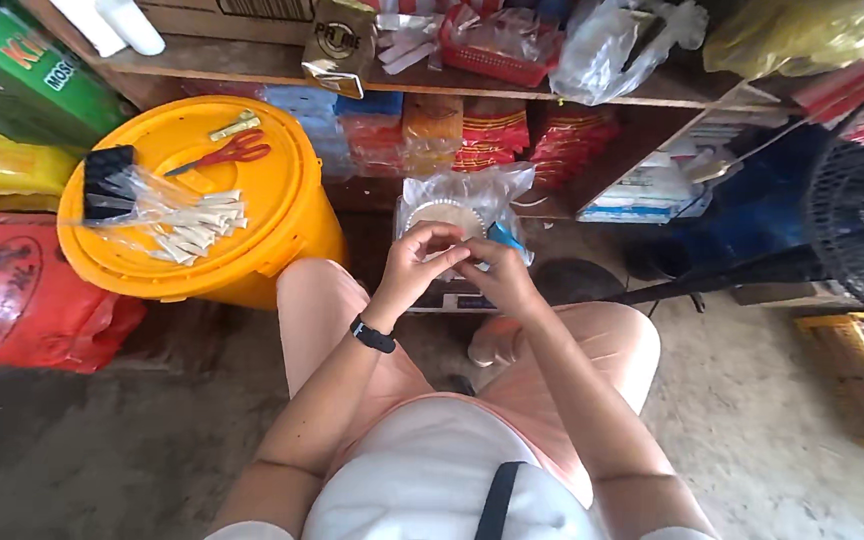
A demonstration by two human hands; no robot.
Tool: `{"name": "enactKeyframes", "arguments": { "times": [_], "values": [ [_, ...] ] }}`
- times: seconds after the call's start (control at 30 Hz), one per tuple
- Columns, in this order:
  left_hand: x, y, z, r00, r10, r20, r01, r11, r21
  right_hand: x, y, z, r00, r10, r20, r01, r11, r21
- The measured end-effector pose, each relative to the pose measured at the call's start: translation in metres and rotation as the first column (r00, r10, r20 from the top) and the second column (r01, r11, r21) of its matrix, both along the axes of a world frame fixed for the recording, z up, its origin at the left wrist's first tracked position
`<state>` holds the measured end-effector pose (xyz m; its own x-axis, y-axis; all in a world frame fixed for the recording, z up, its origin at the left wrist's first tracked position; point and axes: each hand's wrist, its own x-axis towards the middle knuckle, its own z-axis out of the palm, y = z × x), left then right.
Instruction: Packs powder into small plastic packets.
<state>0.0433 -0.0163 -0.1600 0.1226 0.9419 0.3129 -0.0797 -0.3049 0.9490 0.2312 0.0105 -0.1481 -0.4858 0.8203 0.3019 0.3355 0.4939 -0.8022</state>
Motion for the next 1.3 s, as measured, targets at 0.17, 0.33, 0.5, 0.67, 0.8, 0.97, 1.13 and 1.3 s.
{"name": "enactKeyframes", "arguments": {
  "times": [0.17, 0.33, 0.5, 0.67, 0.8, 0.97, 1.13, 1.3],
  "values": [
    [-0.007, -0.001, -0.023, 0.986, -0.164, -0.013, 0.160, 0.974, -0.158, 0.007, -0.003, 0.033, 0.999, -0.009, -0.051, 0.010, 1.000, 0.017],
    [0.001, -0.005, -0.033, 0.968, -0.251, 0.022, 0.249, 0.941, -0.230, 0.019, -0.001, 0.049, 0.991, -0.094, -0.091, 0.096, 0.995, 0.014],
    [0.005, -0.013, -0.031, 0.957, -0.281, 0.068, 0.288, 0.910, -0.298, 0.028, 0.005, 0.045, 0.975, -0.201, -0.098, 0.199, 0.980, -0.031],
    [0.007, -0.016, -0.025, 0.957, -0.283, 0.061, 0.288, 0.902, -0.321, 0.030, 0.012, 0.042, 0.954, -0.283, -0.094, 0.276, 0.958, -0.079],
    [0.007, -0.019, -0.020, 0.959, -0.278, 0.054, 0.281, 0.906, -0.316, 0.037, 0.014, 0.035, 0.937, -0.325, -0.125, 0.309, 0.942, -0.131],
    [0.004, -0.021, -0.019, 0.960, -0.270, 0.070, 0.279, 0.918, -0.282, 0.053, 0.006, 0.030, 0.915, -0.366, -0.168, 0.316, 0.912, -0.262],
    [0.004, -0.024, -0.021, 0.989, -0.135, 0.060, 0.147, 0.945, -0.294, 0.068, -0.008, 0.014, 0.872, -0.405, -0.276, 0.288, 0.879, -0.380],
    [0.006, -0.022, -0.037, 0.992, 0.070, 0.101, -0.030, 0.933, -0.358, 0.068, -0.033, 0.004, 0.837, -0.413, -0.359, 0.284, 0.888, -0.361]
  ]
}}
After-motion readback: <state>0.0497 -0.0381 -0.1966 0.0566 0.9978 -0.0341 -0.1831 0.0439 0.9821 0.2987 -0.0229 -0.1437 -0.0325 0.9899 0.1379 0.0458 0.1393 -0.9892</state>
